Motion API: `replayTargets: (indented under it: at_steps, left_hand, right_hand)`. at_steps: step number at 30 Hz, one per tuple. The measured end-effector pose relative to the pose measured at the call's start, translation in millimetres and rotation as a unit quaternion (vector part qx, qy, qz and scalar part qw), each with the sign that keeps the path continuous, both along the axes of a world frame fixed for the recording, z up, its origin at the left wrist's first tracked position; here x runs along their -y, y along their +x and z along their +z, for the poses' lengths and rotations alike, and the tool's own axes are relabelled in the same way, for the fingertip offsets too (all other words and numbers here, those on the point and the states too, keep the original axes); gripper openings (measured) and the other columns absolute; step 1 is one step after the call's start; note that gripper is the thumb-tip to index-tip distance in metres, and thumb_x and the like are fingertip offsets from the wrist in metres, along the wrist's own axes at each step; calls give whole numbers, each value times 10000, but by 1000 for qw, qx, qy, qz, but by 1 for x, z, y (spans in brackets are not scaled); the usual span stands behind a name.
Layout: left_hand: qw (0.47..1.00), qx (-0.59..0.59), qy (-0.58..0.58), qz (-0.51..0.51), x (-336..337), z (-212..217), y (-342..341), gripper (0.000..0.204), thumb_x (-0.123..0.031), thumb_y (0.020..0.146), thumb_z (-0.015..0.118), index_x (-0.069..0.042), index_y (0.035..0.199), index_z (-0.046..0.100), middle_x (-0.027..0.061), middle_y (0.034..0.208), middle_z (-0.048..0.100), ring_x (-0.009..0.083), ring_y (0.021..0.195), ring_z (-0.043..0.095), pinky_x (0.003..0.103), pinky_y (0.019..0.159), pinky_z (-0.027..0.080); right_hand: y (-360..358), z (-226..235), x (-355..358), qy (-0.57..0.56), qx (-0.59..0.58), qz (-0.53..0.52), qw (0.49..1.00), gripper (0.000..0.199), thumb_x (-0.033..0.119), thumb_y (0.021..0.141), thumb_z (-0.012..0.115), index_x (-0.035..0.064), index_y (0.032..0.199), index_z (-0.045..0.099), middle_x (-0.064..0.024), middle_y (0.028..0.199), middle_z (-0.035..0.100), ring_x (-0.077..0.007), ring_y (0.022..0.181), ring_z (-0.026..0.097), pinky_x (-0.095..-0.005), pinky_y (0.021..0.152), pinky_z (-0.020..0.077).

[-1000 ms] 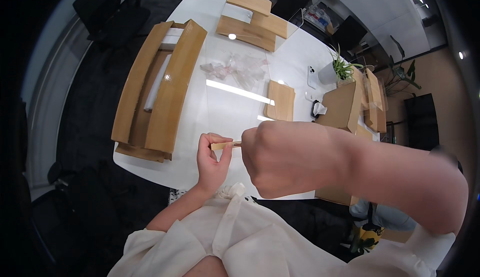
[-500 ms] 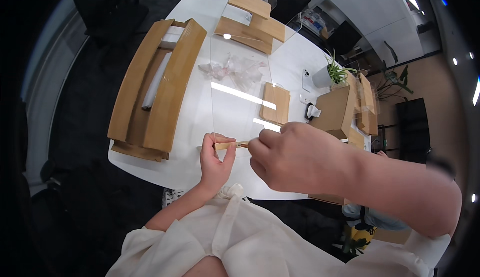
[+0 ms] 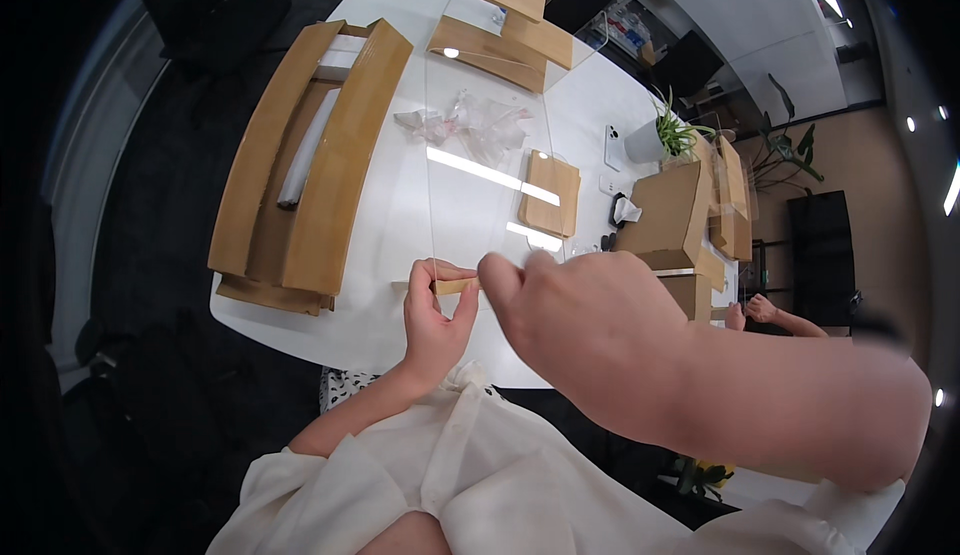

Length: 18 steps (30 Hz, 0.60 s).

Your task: The person assembles a small wooden shelf by inserting a metal dowel into a pre-drilled hole and then using a screwdriver to tighten a screw into the dowel. The person repeats this process for multiple dowels on the same wooden piece.

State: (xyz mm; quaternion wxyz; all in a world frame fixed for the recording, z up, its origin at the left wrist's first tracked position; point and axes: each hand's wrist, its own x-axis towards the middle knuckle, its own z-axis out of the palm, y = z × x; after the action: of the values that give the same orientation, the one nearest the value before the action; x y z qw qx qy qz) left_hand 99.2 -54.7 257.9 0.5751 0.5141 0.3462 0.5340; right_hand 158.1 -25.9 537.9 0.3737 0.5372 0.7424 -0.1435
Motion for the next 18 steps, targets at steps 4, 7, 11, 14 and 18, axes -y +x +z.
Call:
replayTargets:
  at_steps: [4,7,11,14,18]
  left_hand:
    - [1000,30,-3,4,0,-1,1,254,5,873,713,-38,994,494,84,969,611,243,947,562,387,856,429]
    - [1000,16,0,2,1,0,0,255,11,874,713,-36,994,493,86,969,613,242,949,565,383,856,434]
    - [1000,29,1,3,1,-1,0,261,15,869,715,-37,996,493,85,971,614,240,950,568,377,852,436]
    - [1000,17,5,8,1,-2,0,262,18,867,715,-38,997,495,84,969,615,238,941,569,374,846,437]
    - [1000,23,-8,2,4,-2,0,261,20,863,716,-39,997,500,81,969,615,234,927,568,370,840,438]
  right_hand:
    - [22,-8,10,90,-9,424,901,149,65,779,733,-3,862,630,-82,793,677,-184,868,688,-314,551,500]
    - [30,-8,7,107,28,561,821,141,48,748,732,-15,857,669,-73,809,684,-157,848,677,-298,559,507]
    - [26,-15,11,113,-33,410,905,93,73,743,680,-5,790,697,-50,674,610,-179,642,611,-323,489,472]
    - [13,-2,7,51,-40,20,998,43,37,734,677,3,710,665,-57,647,607,-229,646,676,-334,520,525]
    - [14,-6,14,78,-57,86,992,52,26,743,658,7,788,677,-88,718,655,-227,659,684,-324,528,548]
